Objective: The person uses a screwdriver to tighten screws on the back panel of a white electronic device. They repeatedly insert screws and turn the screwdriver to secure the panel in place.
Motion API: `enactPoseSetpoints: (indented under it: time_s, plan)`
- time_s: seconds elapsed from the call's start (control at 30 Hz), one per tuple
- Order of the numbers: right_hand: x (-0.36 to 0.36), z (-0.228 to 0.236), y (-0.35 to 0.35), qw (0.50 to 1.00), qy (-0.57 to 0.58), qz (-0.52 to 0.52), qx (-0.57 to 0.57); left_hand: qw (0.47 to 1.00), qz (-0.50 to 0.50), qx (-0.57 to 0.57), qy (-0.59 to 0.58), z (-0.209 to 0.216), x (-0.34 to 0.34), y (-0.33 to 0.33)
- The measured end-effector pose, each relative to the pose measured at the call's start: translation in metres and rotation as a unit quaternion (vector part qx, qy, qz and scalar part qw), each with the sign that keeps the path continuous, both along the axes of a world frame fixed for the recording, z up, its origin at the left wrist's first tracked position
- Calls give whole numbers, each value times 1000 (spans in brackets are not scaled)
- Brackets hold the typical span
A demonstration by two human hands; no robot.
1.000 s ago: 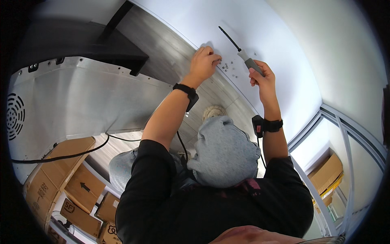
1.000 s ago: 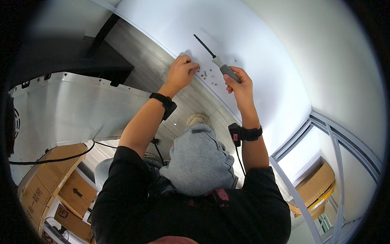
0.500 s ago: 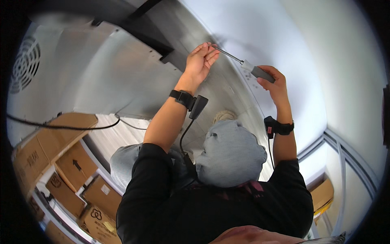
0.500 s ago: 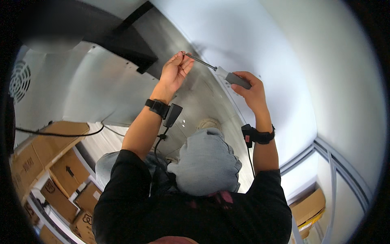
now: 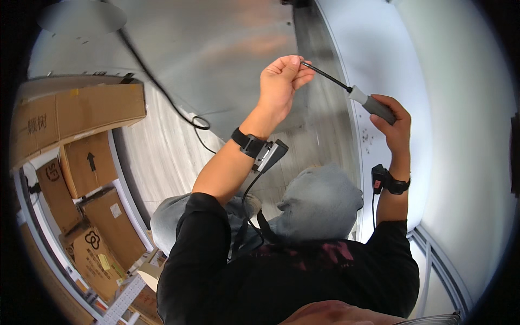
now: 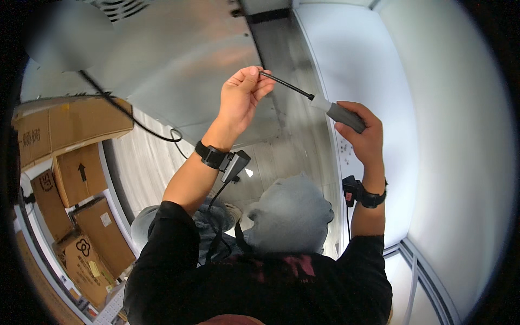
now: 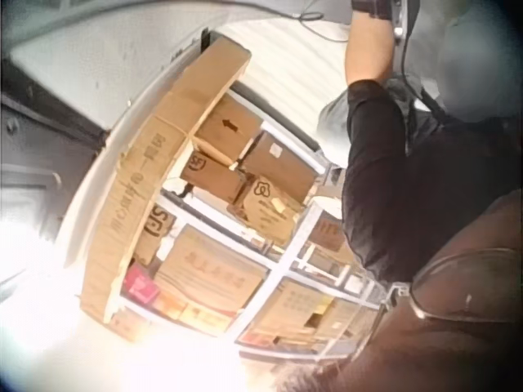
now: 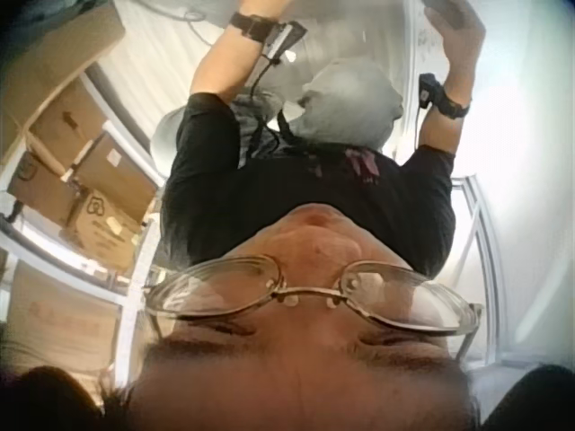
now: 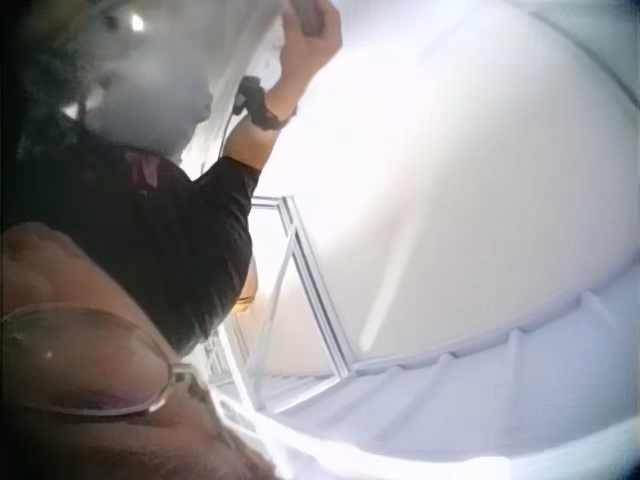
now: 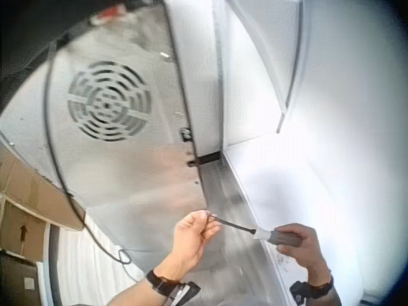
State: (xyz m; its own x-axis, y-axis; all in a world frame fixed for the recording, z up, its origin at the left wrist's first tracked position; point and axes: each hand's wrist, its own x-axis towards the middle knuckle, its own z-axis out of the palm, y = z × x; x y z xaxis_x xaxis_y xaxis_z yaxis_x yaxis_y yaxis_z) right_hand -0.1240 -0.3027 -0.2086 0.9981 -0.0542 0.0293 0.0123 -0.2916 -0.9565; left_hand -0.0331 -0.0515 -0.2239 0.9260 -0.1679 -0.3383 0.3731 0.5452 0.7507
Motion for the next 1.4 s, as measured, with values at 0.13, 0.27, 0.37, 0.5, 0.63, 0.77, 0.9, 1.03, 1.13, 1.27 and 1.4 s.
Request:
enactPoseSetpoints:
  time_s: [0.13, 0.27, 0.37, 0.5, 0.63, 0.77, 0.9, 1.03, 1.13, 1.27, 1.4]
  plan:
    - [11, 59, 22, 984, -104, 39, -139, 999, 31, 18, -16, 38, -1, 17]
    - [2, 111, 45, 950, -196, 36, -239, 1000, -3, -16, 1, 77, -5, 37]
    - [-15, 144, 63, 936, -215, 20, -278, 999, -38, -38, -1, 102, -14, 53]
    - [-47, 176, 95, 932, -214, 0, -292, 997, -54, -52, -15, 125, -41, 80]
    - [-75, 197, 141, 935, -212, -8, -286, 995, -65, -40, -58, 137, -67, 124]
    - [-82, 201, 206, 924, -215, -7, -317, 998, -42, -29, -40, 121, -75, 179]
    - [-73, 183, 271, 912, -223, -9, -345, 998, -31, -47, 16, 111, -55, 235]
    - [-70, 153, 318, 944, -145, -7, -295, 995, -31, -79, 48, 100, -33, 272]
    - [-68, 134, 345, 973, -50, -23, -225, 993, -3, -108, 49, 95, -22, 285]
    - [-65, 116, 367, 988, -17, -43, -145, 997, 6, -70, 36, 94, -12, 293]
    - [-66, 104, 384, 993, -38, -52, -97, 1000, 3, -18, 13, 105, -6, 295]
